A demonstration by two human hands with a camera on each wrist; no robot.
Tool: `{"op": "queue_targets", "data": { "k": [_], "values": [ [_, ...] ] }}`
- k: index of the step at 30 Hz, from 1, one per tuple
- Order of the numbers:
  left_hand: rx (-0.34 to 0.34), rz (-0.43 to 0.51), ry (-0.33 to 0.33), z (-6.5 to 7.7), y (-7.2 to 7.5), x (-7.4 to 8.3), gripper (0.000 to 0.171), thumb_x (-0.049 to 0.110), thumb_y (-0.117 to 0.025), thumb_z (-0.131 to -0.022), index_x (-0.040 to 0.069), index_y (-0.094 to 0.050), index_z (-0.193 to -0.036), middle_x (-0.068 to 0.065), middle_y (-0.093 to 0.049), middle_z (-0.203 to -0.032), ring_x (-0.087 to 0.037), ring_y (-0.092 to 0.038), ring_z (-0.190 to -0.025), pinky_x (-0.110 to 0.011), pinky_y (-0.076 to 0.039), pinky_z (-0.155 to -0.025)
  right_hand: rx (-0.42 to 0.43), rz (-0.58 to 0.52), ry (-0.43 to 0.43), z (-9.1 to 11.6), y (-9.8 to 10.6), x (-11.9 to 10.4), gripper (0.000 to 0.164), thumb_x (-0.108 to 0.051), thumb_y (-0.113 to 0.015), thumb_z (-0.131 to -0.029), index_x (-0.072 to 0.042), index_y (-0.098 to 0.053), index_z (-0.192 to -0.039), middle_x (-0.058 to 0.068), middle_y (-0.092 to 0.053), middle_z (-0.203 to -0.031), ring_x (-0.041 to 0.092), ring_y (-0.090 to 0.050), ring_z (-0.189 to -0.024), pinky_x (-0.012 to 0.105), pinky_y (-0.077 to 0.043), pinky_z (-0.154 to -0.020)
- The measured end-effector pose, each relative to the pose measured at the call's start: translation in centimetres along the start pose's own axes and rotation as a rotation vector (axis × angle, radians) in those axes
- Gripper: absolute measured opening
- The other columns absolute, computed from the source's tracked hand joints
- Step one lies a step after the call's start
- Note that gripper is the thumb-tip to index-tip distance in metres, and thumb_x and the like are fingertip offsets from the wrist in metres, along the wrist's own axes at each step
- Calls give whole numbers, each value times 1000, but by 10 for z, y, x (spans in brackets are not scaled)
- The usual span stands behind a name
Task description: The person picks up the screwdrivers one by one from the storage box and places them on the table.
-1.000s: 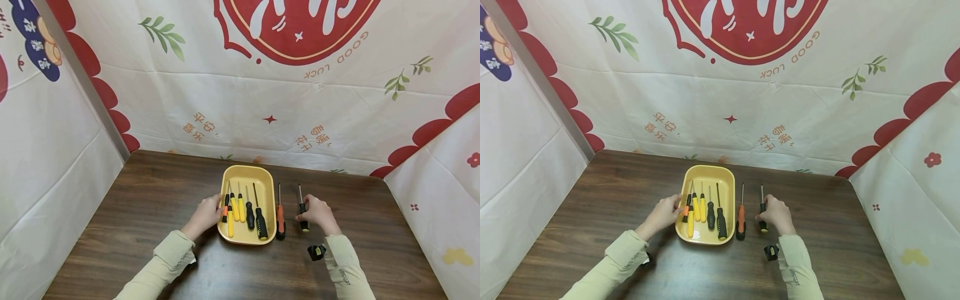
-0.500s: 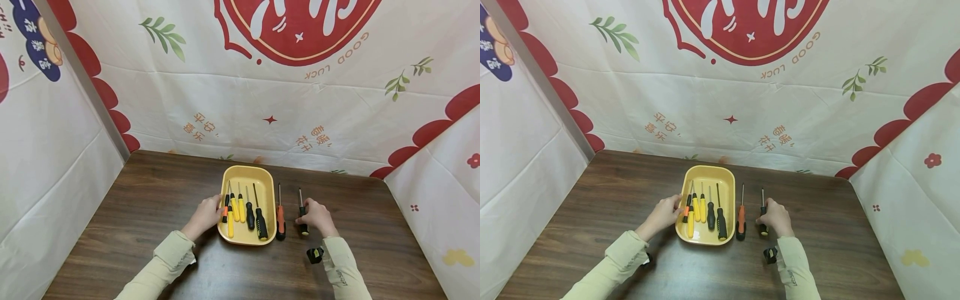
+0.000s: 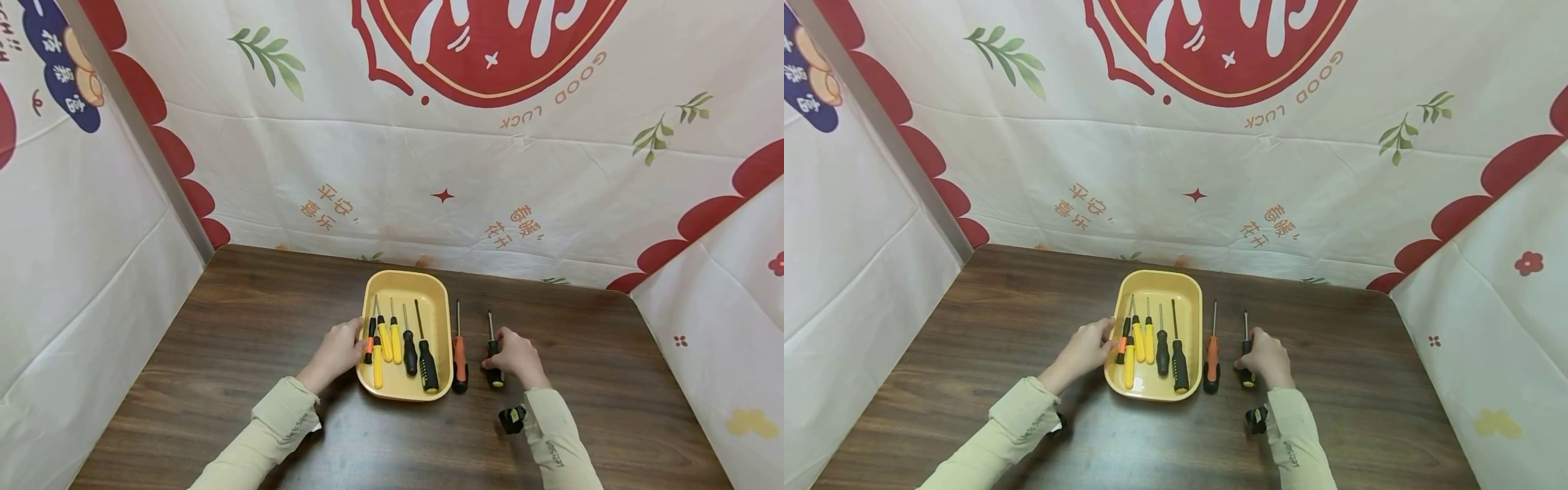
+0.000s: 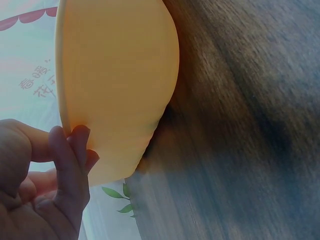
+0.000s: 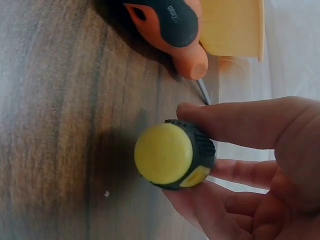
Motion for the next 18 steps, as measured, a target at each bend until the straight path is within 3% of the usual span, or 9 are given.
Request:
{"op": "queue_targets", "data": {
  "k": [18],
  "values": [
    [-5,-8,5,0,0,0,41,6,-60,-84,-7,-50,-122,-22,-60,-109,-21,-59,-83,-33,-50,-68,10,-26,-27,-1,-9,3,54,-18,-79,-64,4,-53,-105,19,-61,-90,30,-55,-76,45,-45,-66]
  ]
}}
Point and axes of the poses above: each hand's wrist, its own z-axis away from the middle knuckle, its own y-axis out of the back of the hand, x = y × z, the point moved 3 cm from there along -z, towards the middle knuckle
